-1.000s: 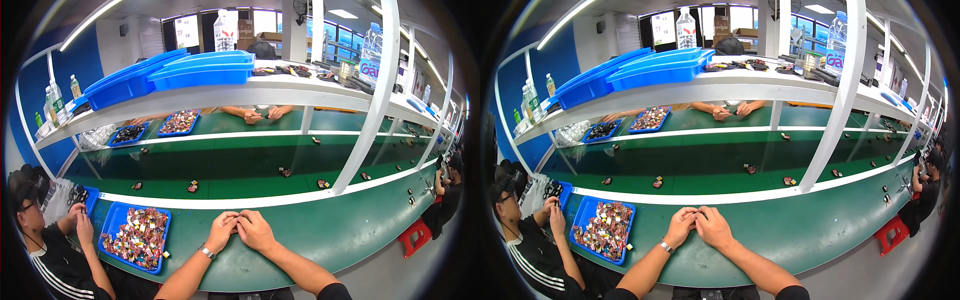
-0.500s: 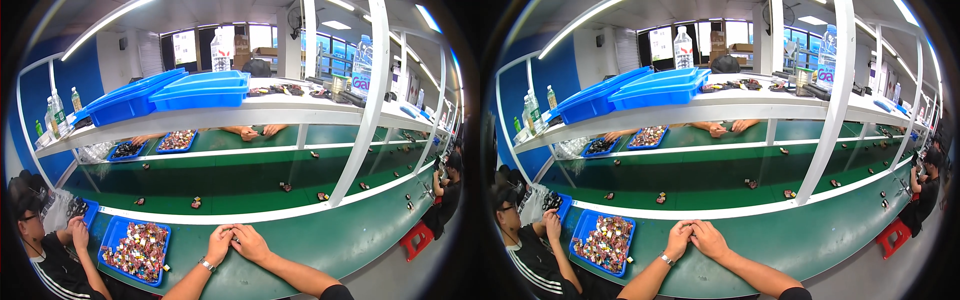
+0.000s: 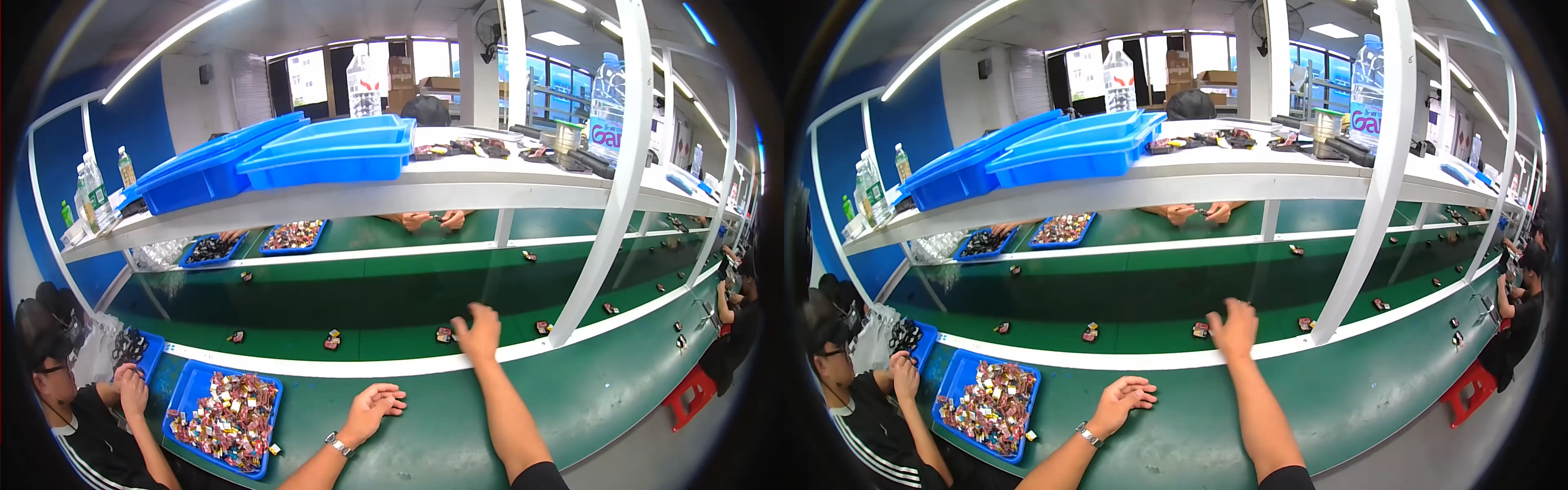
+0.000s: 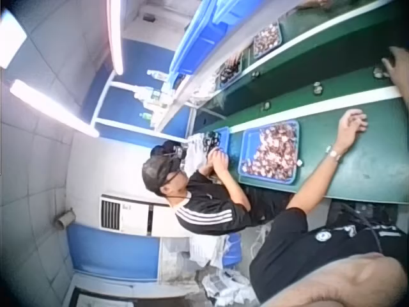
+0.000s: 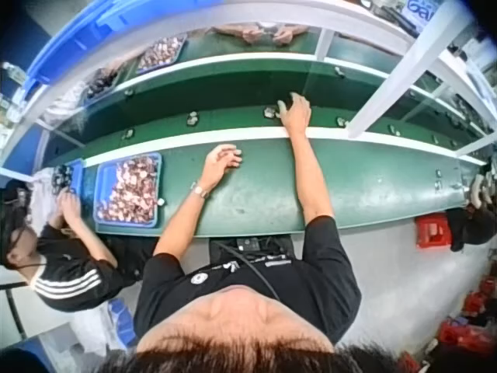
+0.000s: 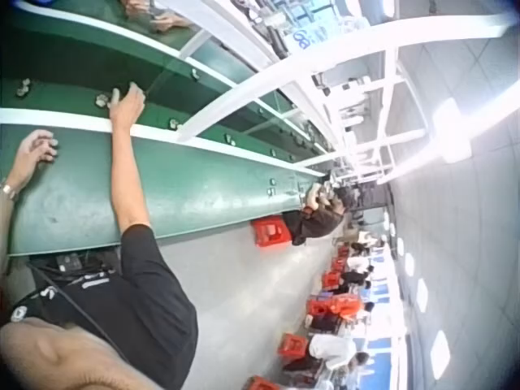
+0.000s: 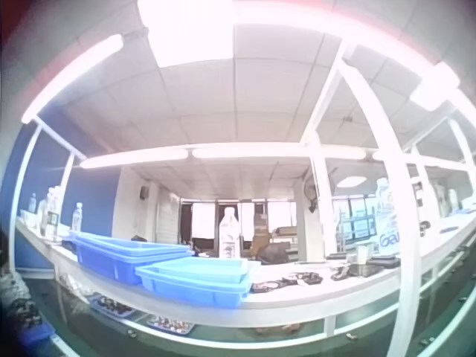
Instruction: The recorder is assembling small parts on a production line, picking them from a blue tray and arranging them.
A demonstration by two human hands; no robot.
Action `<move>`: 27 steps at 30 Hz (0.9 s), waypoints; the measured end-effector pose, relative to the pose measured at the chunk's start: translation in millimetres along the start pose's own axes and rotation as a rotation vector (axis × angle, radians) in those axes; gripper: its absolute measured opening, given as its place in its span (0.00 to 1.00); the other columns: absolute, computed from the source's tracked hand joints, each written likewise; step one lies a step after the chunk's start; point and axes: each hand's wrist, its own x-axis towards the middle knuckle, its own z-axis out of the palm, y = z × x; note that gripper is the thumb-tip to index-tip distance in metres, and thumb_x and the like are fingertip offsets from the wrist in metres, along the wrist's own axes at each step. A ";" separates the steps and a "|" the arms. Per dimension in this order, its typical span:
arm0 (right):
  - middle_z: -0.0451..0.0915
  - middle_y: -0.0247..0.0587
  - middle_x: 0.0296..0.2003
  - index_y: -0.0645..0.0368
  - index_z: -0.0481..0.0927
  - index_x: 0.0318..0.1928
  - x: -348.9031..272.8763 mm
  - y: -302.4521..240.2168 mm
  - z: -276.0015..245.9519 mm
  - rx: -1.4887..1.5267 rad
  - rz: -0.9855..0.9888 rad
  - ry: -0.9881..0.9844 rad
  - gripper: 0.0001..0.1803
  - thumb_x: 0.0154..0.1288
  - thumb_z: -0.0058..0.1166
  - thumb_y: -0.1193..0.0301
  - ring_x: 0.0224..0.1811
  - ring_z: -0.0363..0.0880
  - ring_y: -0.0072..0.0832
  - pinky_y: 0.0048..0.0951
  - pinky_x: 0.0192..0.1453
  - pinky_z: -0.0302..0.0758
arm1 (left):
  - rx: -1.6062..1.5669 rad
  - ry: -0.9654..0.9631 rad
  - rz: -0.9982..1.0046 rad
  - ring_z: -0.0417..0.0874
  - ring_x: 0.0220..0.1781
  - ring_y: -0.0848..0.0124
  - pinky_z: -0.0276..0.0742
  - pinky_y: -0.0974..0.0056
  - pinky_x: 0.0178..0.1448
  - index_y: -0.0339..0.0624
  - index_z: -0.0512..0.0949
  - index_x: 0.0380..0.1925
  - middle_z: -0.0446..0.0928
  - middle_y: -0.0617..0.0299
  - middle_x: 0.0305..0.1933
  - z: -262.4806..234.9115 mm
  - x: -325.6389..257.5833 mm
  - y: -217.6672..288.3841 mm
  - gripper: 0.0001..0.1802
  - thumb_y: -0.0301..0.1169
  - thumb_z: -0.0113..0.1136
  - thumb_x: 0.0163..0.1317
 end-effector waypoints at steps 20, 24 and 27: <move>0.85 0.37 0.46 0.58 0.75 0.57 -47.9 -12.7 -56.5 0.483 0.192 -0.102 0.34 0.48 0.74 0.69 0.53 0.80 0.32 0.35 0.59 0.74 | 0.135 -0.104 -0.193 0.84 0.40 0.68 0.83 0.66 0.45 0.31 0.73 0.51 0.81 0.49 0.47 -5.6 14.6 15.2 0.13 0.28 0.47 0.74; 0.85 0.39 0.48 0.58 0.74 0.59 -78.2 -46.7 -85.4 0.680 0.031 -0.376 0.35 0.48 0.74 0.70 0.53 0.81 0.31 0.35 0.60 0.73 | 0.029 -0.194 -0.259 0.84 0.41 0.66 0.82 0.63 0.48 0.31 0.73 0.54 0.81 0.48 0.48 -3.2 22.0 15.9 0.22 0.42 0.42 0.78; 0.85 0.37 0.50 0.58 0.75 0.58 -93.6 -76.0 -95.1 0.686 -0.121 -0.592 0.35 0.48 0.75 0.70 0.56 0.80 0.33 0.35 0.65 0.69 | -0.088 -0.288 -0.259 0.84 0.40 0.67 0.82 0.63 0.47 0.33 0.74 0.52 0.81 0.50 0.46 -13.5 12.2 12.6 0.25 0.46 0.42 0.77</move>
